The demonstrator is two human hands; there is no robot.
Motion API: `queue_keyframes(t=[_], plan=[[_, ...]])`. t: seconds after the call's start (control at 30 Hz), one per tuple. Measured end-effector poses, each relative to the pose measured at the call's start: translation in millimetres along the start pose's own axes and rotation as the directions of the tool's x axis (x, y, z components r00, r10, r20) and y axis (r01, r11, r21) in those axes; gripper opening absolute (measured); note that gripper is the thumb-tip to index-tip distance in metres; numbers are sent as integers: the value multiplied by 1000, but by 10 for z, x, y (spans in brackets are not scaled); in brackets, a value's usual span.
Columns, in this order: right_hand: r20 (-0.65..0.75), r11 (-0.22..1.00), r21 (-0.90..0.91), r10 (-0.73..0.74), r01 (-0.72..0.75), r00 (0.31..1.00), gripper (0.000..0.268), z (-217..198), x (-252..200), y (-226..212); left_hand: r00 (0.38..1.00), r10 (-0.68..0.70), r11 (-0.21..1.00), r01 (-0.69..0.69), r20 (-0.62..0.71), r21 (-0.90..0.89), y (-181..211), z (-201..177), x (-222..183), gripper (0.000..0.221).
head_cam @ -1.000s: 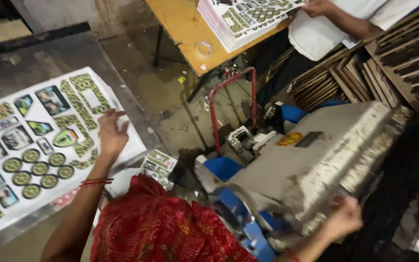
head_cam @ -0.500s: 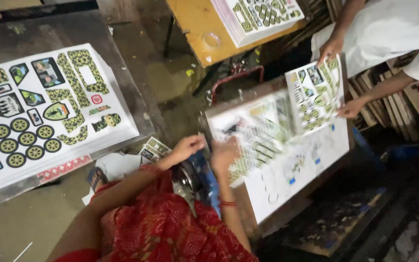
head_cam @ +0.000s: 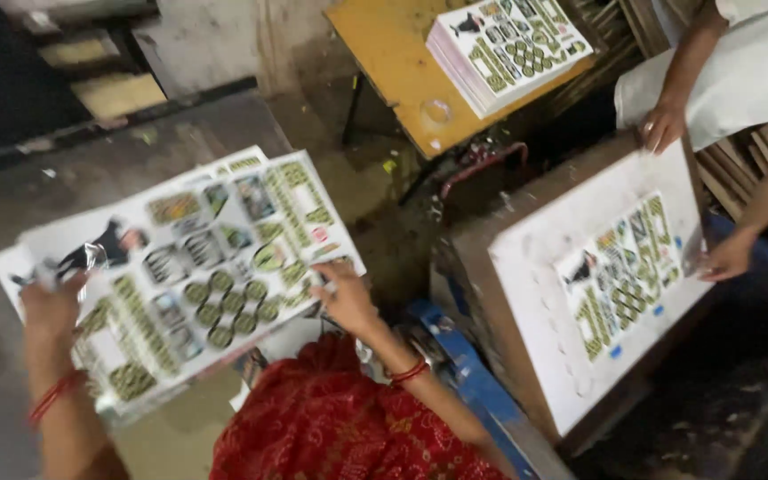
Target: Manually placing sheets of printed stickers into a stamping or cutting machine and removing them after the process.
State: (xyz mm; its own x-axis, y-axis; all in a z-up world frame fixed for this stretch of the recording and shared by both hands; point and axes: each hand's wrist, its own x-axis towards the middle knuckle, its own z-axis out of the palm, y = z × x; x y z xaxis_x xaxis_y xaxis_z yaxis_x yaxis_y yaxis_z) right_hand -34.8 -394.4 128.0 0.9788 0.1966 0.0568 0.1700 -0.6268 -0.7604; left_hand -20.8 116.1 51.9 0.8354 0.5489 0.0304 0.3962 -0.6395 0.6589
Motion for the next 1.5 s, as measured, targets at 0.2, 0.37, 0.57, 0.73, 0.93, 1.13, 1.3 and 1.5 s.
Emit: queue_keyframes(t=[0.2, 0.37, 0.57, 0.73, 0.93, 1.13, 1.3, 1.5], plan=[[207, 982, -107, -130, 154, 970, 74, 805, 224, -219, 993, -115, 992, 115, 15, -45, -888, -460, 367, 35], [175, 869, -482, 223, -114, 959, 139, 207, 383, -704, 991, 91, 964, -64, -93, 259, -1023, -326, 997, 63], [63, 799, -553, 324, -238, 944, 114, 650, 380, 250, 966, 155, 934, -212, 208, 288, -1065, 95, 1376, 38], [3, 853, -449, 297, -264, 955, 99, 519, 338, 161, 972, 210, 906, -233, 104, 353, -1341, 258, 1479, 34], [-156, 957, -260, 93, -132, 983, 80, 264, -228, 501, 916, 376, 878, -304, -140, 369, -478, 668, 822, 38], [-379, 906, 157, 423, -394, 823, 20, -130, -1421, 1715, 821, 570, 785, -535, -28, 312, 1045, 1947, -672, 45], [-629, 797, 226, 559, -561, 540, 28, -2484, -2840, 2835, 795, 590, 807, -587, 144, -65, 2766, 2015, -1781, 40], [-987, 965, 16, 57, -261, 151, 34, -4735, -3881, 2313, 742, 613, 787, -540, 273, -299, 3189, 2684, -2475, 38]])
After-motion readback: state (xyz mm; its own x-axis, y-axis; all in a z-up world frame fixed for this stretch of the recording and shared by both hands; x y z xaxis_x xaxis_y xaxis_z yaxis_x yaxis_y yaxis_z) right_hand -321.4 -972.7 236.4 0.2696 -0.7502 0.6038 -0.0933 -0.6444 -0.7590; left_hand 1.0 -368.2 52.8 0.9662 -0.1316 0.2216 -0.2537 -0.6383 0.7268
